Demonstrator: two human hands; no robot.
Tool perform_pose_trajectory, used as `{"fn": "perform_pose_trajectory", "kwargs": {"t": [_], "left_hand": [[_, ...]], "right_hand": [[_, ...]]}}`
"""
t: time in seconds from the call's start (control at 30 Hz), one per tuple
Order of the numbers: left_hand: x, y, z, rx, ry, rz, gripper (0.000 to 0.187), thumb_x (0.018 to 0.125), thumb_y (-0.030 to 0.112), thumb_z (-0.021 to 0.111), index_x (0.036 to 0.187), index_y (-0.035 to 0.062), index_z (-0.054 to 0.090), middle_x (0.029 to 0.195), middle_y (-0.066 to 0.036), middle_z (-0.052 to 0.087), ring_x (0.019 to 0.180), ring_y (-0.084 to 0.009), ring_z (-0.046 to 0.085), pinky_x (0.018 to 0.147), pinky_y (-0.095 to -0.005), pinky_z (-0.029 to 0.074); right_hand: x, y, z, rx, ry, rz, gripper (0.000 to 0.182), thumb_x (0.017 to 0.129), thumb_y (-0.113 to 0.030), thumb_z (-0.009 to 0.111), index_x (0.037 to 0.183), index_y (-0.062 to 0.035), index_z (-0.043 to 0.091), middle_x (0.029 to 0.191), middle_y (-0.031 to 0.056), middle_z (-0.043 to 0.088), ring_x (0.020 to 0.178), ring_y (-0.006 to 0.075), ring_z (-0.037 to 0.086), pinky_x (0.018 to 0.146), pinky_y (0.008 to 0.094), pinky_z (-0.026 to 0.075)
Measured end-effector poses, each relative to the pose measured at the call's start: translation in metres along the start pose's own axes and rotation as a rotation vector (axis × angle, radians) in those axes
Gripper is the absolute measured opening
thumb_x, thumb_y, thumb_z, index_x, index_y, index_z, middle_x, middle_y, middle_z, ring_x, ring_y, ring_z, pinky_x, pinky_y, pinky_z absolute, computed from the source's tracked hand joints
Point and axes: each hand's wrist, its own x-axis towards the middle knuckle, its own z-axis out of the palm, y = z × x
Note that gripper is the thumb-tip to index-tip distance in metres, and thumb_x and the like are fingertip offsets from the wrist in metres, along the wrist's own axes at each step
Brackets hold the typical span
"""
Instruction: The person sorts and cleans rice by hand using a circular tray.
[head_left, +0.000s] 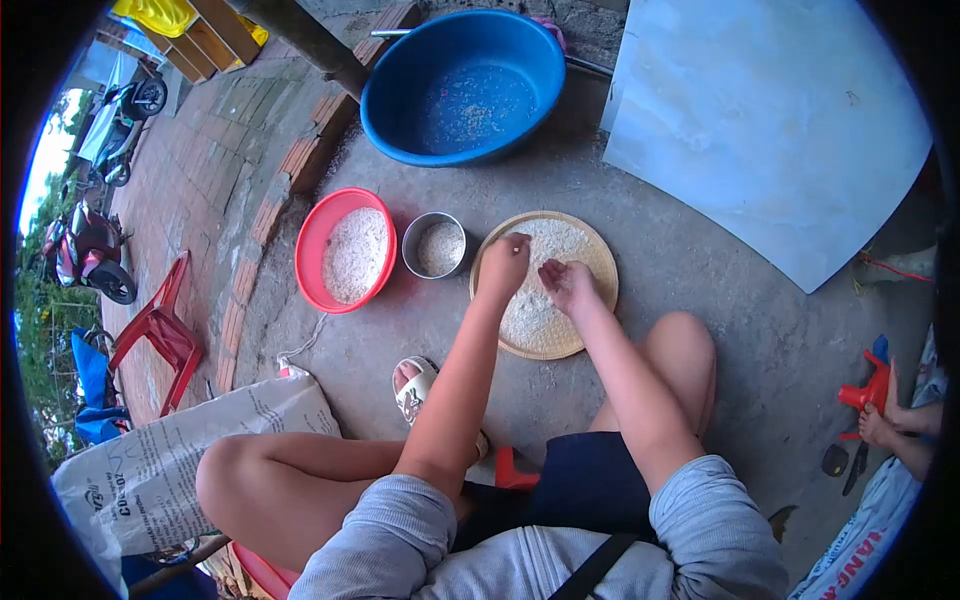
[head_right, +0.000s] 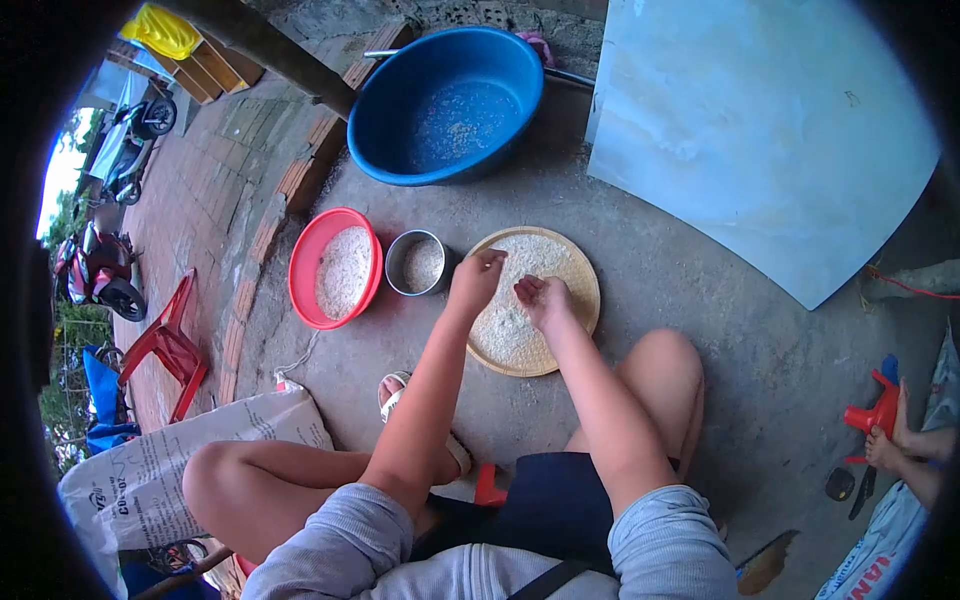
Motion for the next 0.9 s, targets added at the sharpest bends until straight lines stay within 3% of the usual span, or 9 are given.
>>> {"fn": "perform_pose_trajectory", "kwargs": {"t": [0.13, 0.2, 0.33, 0.37, 0.57, 0.7, 0.8, 0.87, 0.9], "left_hand": [[0.003, -0.028, 0.011, -0.046, -0.014, 0.000, 0.027, 0.080, 0.014, 0.055, 0.103, 0.0026, 0.063, 0.101, -0.021, 0.062, 0.094, -0.0365, 0.059, 0.083, -0.0395, 0.046], [0.000, -0.038, 0.019, 0.132, 0.047, 0.203, 0.034, 0.078, 0.011, 0.056, 0.111, 0.0024, 0.058, 0.111, -0.022, 0.057, 0.101, -0.0378, 0.055, 0.086, -0.0404, 0.045], [-0.007, -0.042, 0.039, 0.145, -0.054, 0.159, 0.049, 0.077, 0.009, 0.057, 0.124, 0.0015, 0.046, 0.122, -0.022, 0.050, 0.109, -0.0372, 0.051, 0.093, -0.0404, 0.040], [-0.005, -0.046, 0.042, 0.165, -0.114, 0.197, 0.057, 0.075, 0.008, 0.056, 0.129, 0.0010, 0.039, 0.131, -0.022, 0.041, 0.117, -0.0376, 0.044, 0.098, -0.0398, 0.037], [-0.002, -0.037, 0.056, 0.352, -0.063, 0.309, 0.063, 0.075, 0.008, 0.055, 0.134, 0.0023, 0.034, 0.140, -0.020, 0.030, 0.131, -0.0353, 0.026, 0.105, -0.0410, 0.030], [-0.002, -0.042, 0.069, 0.355, -0.056, 0.300, 0.062, 0.075, 0.009, 0.056, 0.133, 0.0025, 0.035, 0.139, -0.020, 0.032, 0.131, -0.0347, 0.027, 0.106, -0.0412, 0.029], [-0.010, -0.042, 0.079, 0.410, 0.028, 0.488, 0.052, 0.075, 0.010, 0.057, 0.125, 0.0012, 0.045, 0.132, -0.019, 0.041, 0.123, -0.0342, 0.038, 0.102, -0.0393, 0.034], [-0.024, -0.030, 0.079, 0.181, -0.042, 0.390, 0.036, 0.076, 0.009, 0.056, 0.111, 0.0011, 0.054, 0.119, -0.017, 0.053, 0.110, -0.0330, 0.049, 0.093, -0.0378, 0.042], [-0.031, -0.030, 0.080, 0.212, -0.023, 0.413, 0.025, 0.077, 0.007, 0.054, 0.101, 0.0016, 0.058, 0.108, -0.014, 0.057, 0.098, -0.0315, 0.054, 0.084, -0.0369, 0.046]], "right_hand": [[0.007, -0.008, -0.006, 0.014, 0.015, -0.071, 0.030, 0.088, -0.016, 0.031, 0.091, 0.0052, 0.051, 0.085, 0.0152, 0.056, 0.078, 0.0271, 0.058, 0.073, 0.0362, 0.055], [0.011, -0.012, -0.010, 0.037, 0.018, -0.094, 0.029, 0.088, -0.016, 0.032, 0.093, 0.0056, 0.051, 0.086, 0.0151, 0.055, 0.078, 0.0274, 0.058, 0.072, 0.0366, 0.055], [0.014, -0.015, -0.014, 0.027, 0.030, -0.134, 0.033, 0.090, -0.020, 0.029, 0.094, 0.0043, 0.050, 0.088, 0.0144, 0.054, 0.077, 0.0257, 0.057, 0.069, 0.0349, 0.054], [0.014, -0.015, -0.014, 0.026, 0.056, -0.152, 0.034, 0.091, -0.021, 0.028, 0.095, 0.0041, 0.050, 0.089, 0.0141, 0.054, 0.077, 0.0254, 0.056, 0.069, 0.0344, 0.054], [0.009, -0.019, -0.011, 0.046, 0.140, -0.215, 0.036, 0.089, -0.022, 0.028, 0.094, 0.0051, 0.051, 0.090, 0.0135, 0.055, 0.079, 0.0239, 0.057, 0.070, 0.0316, 0.053], [0.006, -0.023, -0.008, 0.013, 0.128, -0.226, 0.036, 0.090, -0.022, 0.027, 0.094, 0.0053, 0.051, 0.089, 0.0137, 0.055, 0.077, 0.0236, 0.057, 0.070, 0.0317, 0.053], [0.003, -0.024, -0.006, 0.018, 0.096, -0.248, 0.037, 0.090, -0.022, 0.027, 0.094, 0.0054, 0.051, 0.086, 0.0131, 0.056, 0.075, 0.0235, 0.058, 0.070, 0.0315, 0.053], [-0.003, -0.025, -0.004, -0.023, 0.092, -0.279, 0.038, 0.089, -0.022, 0.026, 0.094, 0.0052, 0.053, 0.084, 0.0131, 0.057, 0.074, 0.0235, 0.059, 0.070, 0.0311, 0.053], [-0.002, -0.026, -0.005, -0.024, 0.081, -0.281, 0.038, 0.089, -0.022, 0.026, 0.094, 0.0052, 0.053, 0.084, 0.0131, 0.057, 0.074, 0.0235, 0.059, 0.070, 0.0311, 0.053]]}}
